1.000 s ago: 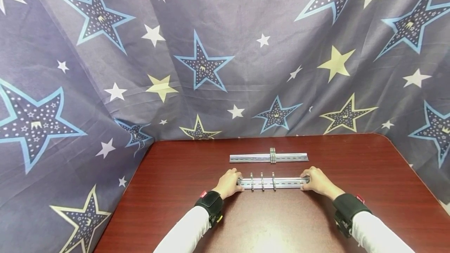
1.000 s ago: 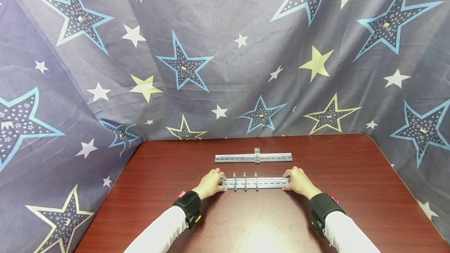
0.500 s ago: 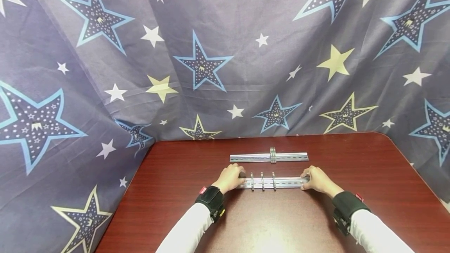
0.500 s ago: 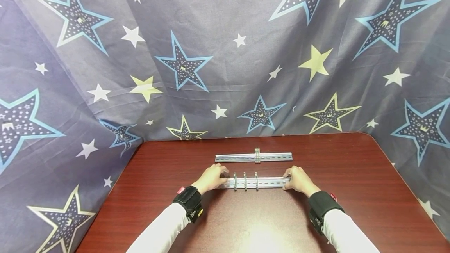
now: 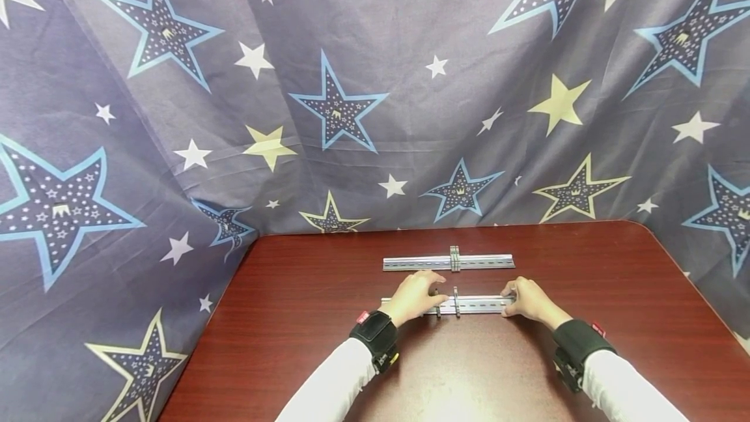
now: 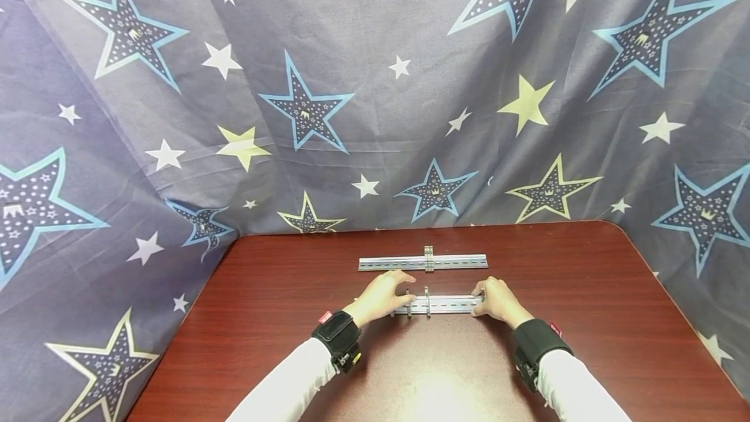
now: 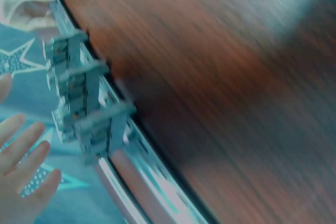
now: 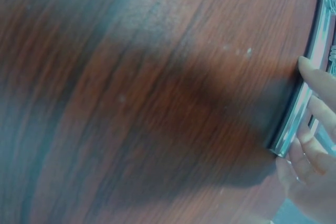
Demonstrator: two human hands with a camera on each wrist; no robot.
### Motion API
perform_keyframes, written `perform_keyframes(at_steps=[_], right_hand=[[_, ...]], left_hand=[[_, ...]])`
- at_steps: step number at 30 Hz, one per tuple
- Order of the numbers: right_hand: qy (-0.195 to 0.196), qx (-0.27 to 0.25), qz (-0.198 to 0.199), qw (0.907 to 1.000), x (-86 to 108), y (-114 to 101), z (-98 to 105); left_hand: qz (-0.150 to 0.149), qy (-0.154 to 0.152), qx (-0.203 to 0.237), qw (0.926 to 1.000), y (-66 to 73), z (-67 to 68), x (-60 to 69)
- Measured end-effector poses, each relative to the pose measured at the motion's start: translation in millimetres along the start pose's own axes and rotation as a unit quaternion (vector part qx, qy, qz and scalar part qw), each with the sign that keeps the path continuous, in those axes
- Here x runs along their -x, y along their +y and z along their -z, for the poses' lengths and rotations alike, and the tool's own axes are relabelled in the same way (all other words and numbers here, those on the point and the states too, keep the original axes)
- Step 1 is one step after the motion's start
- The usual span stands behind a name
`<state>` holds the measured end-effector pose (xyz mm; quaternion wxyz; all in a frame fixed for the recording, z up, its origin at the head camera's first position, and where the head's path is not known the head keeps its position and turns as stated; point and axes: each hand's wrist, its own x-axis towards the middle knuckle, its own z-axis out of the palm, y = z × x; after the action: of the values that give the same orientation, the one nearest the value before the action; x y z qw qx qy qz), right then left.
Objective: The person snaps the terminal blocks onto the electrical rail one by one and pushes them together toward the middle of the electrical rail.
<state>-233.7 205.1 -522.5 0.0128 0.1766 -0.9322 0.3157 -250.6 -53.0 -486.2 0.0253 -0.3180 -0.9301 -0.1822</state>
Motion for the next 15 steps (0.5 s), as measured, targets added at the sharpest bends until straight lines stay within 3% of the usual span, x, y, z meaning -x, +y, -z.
perform_keyframes(at_steps=[15], right_hand=[[0.004, 0.003, -0.009, 0.9999, 0.3, 2.1, -1.4]], left_hand=[[0.014, -0.025, -0.014, 0.9995, 9.8, -24.0, -7.9]])
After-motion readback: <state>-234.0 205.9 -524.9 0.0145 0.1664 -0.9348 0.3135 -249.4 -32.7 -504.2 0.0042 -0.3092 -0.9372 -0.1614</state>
